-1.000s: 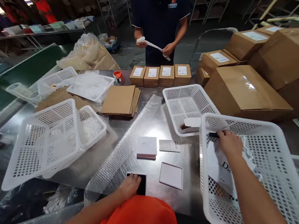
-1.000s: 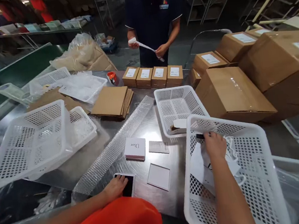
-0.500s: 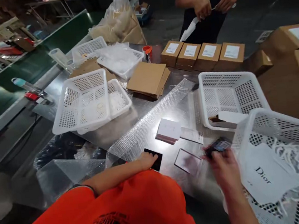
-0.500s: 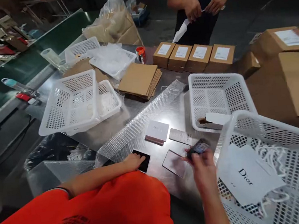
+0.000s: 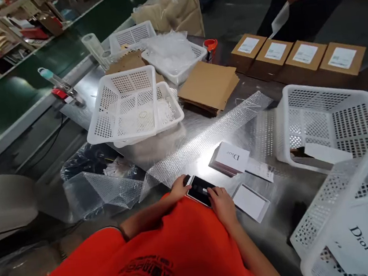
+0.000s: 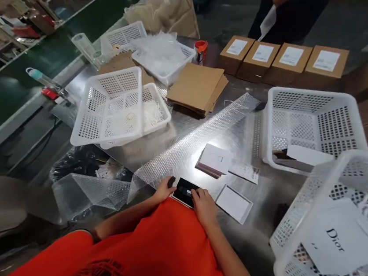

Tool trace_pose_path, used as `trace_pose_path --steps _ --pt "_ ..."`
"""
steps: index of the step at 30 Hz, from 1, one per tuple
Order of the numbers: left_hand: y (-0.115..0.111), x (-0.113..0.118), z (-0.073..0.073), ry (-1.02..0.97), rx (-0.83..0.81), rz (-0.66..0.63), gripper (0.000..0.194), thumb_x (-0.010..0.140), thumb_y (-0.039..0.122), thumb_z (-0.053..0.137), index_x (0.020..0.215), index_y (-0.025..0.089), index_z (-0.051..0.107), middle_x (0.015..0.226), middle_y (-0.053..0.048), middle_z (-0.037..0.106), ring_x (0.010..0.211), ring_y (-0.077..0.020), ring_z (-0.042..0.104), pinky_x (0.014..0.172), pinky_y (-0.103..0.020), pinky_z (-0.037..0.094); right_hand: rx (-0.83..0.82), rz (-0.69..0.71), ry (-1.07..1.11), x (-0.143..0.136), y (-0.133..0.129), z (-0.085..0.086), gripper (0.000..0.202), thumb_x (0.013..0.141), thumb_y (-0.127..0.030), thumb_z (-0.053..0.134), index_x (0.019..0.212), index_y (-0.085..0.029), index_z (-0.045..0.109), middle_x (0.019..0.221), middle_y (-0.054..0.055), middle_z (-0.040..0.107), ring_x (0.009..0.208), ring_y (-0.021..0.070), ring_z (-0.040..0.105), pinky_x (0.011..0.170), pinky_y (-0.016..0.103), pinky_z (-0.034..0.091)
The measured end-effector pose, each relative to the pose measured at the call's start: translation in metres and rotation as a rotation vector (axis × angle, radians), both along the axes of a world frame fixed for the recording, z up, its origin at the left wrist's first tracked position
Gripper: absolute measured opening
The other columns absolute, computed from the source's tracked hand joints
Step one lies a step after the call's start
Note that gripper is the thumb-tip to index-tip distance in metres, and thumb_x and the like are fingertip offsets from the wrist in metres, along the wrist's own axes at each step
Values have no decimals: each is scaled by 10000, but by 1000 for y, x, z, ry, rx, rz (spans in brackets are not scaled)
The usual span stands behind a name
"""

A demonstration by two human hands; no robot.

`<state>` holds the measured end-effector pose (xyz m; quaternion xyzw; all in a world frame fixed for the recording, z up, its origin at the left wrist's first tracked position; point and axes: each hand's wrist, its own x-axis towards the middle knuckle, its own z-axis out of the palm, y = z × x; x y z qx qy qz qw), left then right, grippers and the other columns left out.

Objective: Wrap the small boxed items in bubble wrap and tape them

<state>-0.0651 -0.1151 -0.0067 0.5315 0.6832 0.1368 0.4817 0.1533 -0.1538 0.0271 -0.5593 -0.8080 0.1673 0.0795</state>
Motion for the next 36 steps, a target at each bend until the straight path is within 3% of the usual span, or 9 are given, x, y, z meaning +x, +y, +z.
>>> trace_pose_path --steps 5,9,18,23,25,28,36 --pt "-3 7 -13 -73 16 2 286 780 144 627 1059 202 645 1080 -39 701 1034 -219 637 996 -372 481 -5 131 -89 -9 12 0 351 920 -132 519 1228 -234 651 962 81 659 917 225 582 699 296 476" --pt "-4 7 -15 -89 4 -10 292 787 155 615 1074 194 652 1054 -41 709 970 -212 649 945 -359 507 -13 149 -90 -10 14 -6 330 921 -147 525 1208 -244 655 951 70 656 906 218 581 660 280 465" --pt "-2 3 -13 -68 -11 -78 285 799 168 593 1077 190 649 1048 -33 702 998 -210 633 976 -372 492 -135 106 140 -6 12 -24 164 875 -138 550 970 -200 668 917 67 687 912 236 611 776 340 513" --pt "-2 4 -10 -58 -12 -86 308 813 160 579 1113 199 637 1092 -34 706 1040 -207 632 1002 -380 484 -154 110 266 6 7 -25 339 836 -86 504 1124 -196 645 1122 96 672 1032 229 630 866 366 542" --pt "-2 4 -9 -60 -10 -88 316 817 162 578 1126 201 634 1125 -38 704 1071 -209 630 1016 -379 478 -165 112 288 9 7 -25 429 814 -57 468 1185 -198 630 1157 103 657 1039 223 633 864 366 550" --pt "-2 3 -6 -61 -10 -91 323 820 167 578 1136 198 635 1140 -45 702 1079 -213 634 1019 -378 479 -181 109 278 10 7 -22 437 800 -36 455 1153 -192 659 1039 86 679 980 217 641 843 347 546" --pt "-1 3 0 -60 1 -117 279 824 161 561 1087 183 653 1052 -27 714 1009 -204 643 969 -360 505 -240 93 0 -11 13 -1 365 822 -57 554 1141 -200 657 1063 92 676 1015 240 613 756 293 503"
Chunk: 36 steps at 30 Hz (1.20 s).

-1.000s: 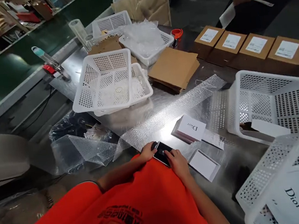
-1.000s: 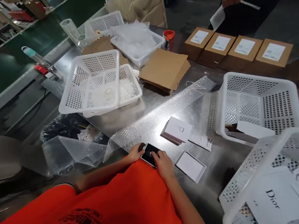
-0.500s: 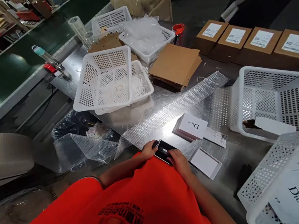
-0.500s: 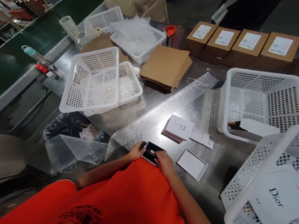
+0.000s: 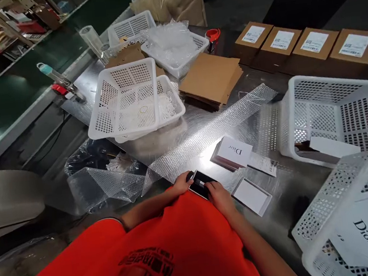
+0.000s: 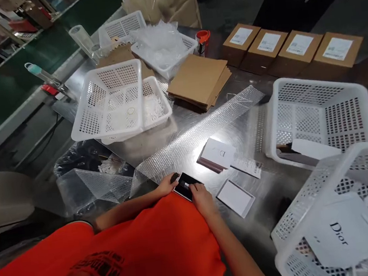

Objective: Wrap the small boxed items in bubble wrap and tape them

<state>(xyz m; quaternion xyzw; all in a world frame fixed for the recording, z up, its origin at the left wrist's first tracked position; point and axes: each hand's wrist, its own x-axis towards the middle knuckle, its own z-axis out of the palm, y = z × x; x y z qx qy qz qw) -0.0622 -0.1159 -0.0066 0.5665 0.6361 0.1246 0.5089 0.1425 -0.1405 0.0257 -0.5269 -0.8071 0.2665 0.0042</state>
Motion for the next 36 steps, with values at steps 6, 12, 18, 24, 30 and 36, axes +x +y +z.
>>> trace_pose_path --steps 6,12,18,24,30,36 --pt "0 3 -2 44 18 -20 282 838 154 543 1104 181 632 1074 -50 701 1017 -214 631 975 -380 494 -24 43 -207 -17 10 8 202 884 -89 526 1015 -184 648 1023 134 656 952 269 614 622 301 463" --pt "1 8 -4 76 42 -83 360 802 115 553 1150 187 607 1157 -78 651 1131 -236 574 1054 -410 438 14 49 -223 -17 11 11 197 906 -111 504 998 -188 661 991 131 665 897 256 624 682 326 447" --pt "0 11 -2 112 55 -156 463 788 85 531 1243 174 543 1224 -101 599 1169 -237 552 1064 -399 431 -5 34 -230 -11 11 14 195 890 -116 493 958 -163 669 971 139 678 873 245 639 657 314 439" --pt "-2 12 2 80 41 -115 444 783 85 528 1212 199 555 1203 -80 606 1157 -234 552 1051 -395 436 -69 -461 423 14 2 0 283 889 -398 521 1051 -193 631 977 86 706 853 223 655 773 360 526" --pt "-1 9 3 63 36 -76 420 775 90 557 1182 191 570 1184 -72 622 1138 -235 566 1044 -400 442 -189 -475 626 2 2 -15 352 827 -485 561 1026 -210 656 1013 90 738 932 264 660 884 448 518" --pt "-2 9 2 72 49 -87 429 776 86 550 1192 194 565 1177 -75 620 1128 -236 569 1031 -399 454 11 -116 210 6 0 -14 254 901 -248 488 1087 -193 651 993 99 706 921 246 623 830 366 467"
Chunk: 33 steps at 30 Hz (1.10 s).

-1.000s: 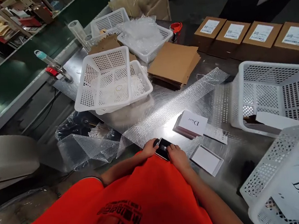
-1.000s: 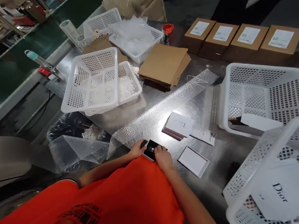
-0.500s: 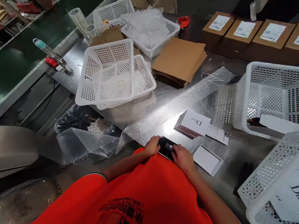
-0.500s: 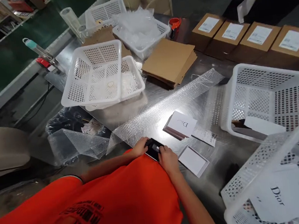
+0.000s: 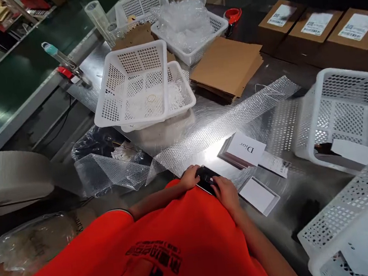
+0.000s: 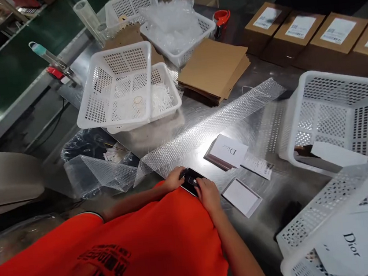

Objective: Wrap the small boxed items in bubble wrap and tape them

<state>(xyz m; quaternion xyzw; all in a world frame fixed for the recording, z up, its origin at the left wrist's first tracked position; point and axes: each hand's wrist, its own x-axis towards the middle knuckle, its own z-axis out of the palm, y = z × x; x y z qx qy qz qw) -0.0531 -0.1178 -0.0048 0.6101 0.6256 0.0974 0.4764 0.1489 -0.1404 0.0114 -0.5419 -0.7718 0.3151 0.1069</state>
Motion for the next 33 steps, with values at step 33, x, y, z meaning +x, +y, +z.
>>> trace_pose_path --steps 33 --pt "7 3 -17 18 -69 46 285 797 233 685 1064 167 609 1026 -61 663 985 -235 606 931 -386 476 -101 176 -552 -26 5 32 259 1002 -220 395 1108 -186 628 1128 115 624 1054 242 573 751 316 417"
